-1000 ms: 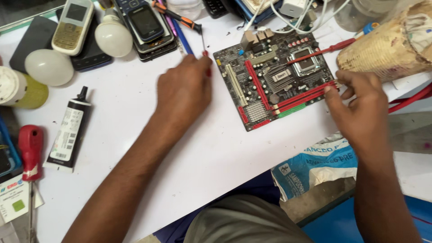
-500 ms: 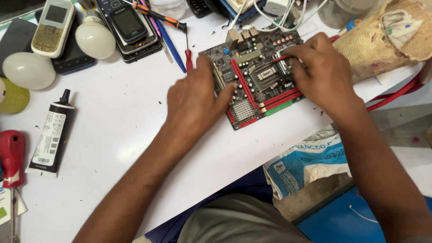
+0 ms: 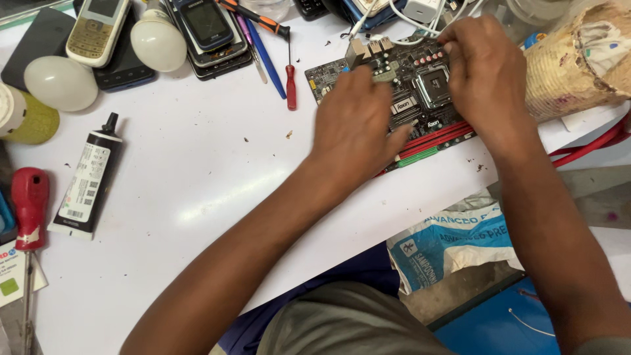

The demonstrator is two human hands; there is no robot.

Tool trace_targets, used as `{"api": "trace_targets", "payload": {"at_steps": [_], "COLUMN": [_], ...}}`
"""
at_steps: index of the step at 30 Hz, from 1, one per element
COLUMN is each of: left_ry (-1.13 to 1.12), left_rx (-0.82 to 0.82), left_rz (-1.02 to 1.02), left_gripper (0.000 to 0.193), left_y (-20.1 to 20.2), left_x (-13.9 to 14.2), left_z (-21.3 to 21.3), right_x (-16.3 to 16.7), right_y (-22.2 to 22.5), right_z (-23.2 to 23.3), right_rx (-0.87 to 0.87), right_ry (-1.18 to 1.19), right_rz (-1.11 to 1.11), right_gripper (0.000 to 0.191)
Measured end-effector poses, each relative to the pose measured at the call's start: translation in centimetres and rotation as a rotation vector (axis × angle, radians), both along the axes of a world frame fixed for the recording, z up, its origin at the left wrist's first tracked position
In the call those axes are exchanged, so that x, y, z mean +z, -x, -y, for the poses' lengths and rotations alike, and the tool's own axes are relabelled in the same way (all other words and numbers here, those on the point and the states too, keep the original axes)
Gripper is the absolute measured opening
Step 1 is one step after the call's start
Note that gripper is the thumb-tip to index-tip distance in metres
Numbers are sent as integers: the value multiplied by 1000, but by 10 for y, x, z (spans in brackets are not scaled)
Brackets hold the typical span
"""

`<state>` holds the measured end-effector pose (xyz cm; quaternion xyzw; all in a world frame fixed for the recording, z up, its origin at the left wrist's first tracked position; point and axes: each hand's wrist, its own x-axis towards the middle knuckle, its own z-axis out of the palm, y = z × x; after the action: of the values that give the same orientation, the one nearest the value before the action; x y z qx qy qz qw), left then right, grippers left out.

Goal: The person first wraps rubber bands around a smartphone and sets it aside, then works on a desktop motherboard on the bench. The person removes the CPU from its socket, unscrews parts with a screwdriver, and scrubs the board surface and socket area with a toothbrush.

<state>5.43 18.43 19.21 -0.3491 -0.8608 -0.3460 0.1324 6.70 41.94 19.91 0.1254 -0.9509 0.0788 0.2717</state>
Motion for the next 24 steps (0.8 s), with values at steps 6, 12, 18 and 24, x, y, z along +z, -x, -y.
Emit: {"api": "trace_targets", "payload": {"at_steps": [6,12,18,24], "left_ry": [108,192,124,2], "left_rx": [-3,-55,-49,150], "left_rz": [-49,-76,-23,79], "left_gripper": [24,18,46,52], "left_y": [14,25,23,49], "left_x": [-7,-5,2,-4], "left_z": [-41,-39,-20,1], "right_x": [9,23,14,-3], "right_y": [4,2,1,4], "right_z": [5,4,1,-5], "right_rx": [86,55,124,43], "right_ry": [62,142,60,49], "right_rz": [-100,2,-20,34], "right_gripper": [13,10,10,7]}}
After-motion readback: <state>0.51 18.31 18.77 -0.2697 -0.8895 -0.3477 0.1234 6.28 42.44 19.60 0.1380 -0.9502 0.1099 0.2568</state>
